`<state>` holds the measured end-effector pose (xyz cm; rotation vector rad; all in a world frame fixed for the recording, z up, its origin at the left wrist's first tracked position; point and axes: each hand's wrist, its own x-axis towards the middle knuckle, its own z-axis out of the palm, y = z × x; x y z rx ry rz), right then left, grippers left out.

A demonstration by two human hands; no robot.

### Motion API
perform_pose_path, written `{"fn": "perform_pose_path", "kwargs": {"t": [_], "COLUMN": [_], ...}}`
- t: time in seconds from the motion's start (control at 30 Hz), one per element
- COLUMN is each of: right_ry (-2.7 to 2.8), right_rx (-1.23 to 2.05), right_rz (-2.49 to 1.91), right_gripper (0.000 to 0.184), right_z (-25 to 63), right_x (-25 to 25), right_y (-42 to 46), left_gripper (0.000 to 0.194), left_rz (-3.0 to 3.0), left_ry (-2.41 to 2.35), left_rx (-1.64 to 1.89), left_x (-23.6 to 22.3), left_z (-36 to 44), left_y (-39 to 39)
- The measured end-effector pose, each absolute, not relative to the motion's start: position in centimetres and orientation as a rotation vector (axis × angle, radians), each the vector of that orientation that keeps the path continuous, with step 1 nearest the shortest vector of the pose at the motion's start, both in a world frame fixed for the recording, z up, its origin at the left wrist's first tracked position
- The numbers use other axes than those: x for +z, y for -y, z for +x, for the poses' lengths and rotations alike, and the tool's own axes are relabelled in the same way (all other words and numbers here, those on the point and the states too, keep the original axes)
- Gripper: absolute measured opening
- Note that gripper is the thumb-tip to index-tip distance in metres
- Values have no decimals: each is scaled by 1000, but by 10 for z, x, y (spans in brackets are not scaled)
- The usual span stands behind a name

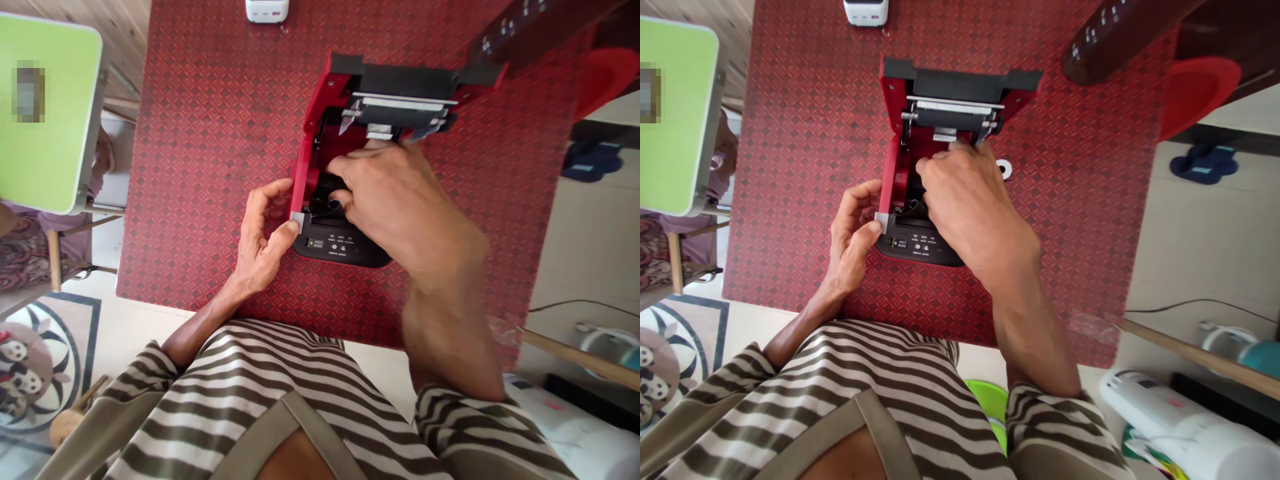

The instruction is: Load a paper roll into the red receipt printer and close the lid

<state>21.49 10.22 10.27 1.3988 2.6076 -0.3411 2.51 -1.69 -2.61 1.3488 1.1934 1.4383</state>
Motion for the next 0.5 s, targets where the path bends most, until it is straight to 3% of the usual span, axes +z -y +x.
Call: {"fn": "perform_pose_path", "kwargs": {"t": [0.27, 0.5], "right_ry": [-2966, -3063], "right_rx": [-761, -917], "right_rz": [1321, 1384], "right_gripper": [59, 39], "right_z": [267, 272], "right_x": [121, 112], "right_y": [-75, -52], "left_gripper": [57, 73], "left_rz": [1379, 1719], "left_ry": [-1208, -1454], "left_rx": [1427, 1474], "left_x": [-23, -2], "left_z": [23, 22], "left_y": [17, 18]}}
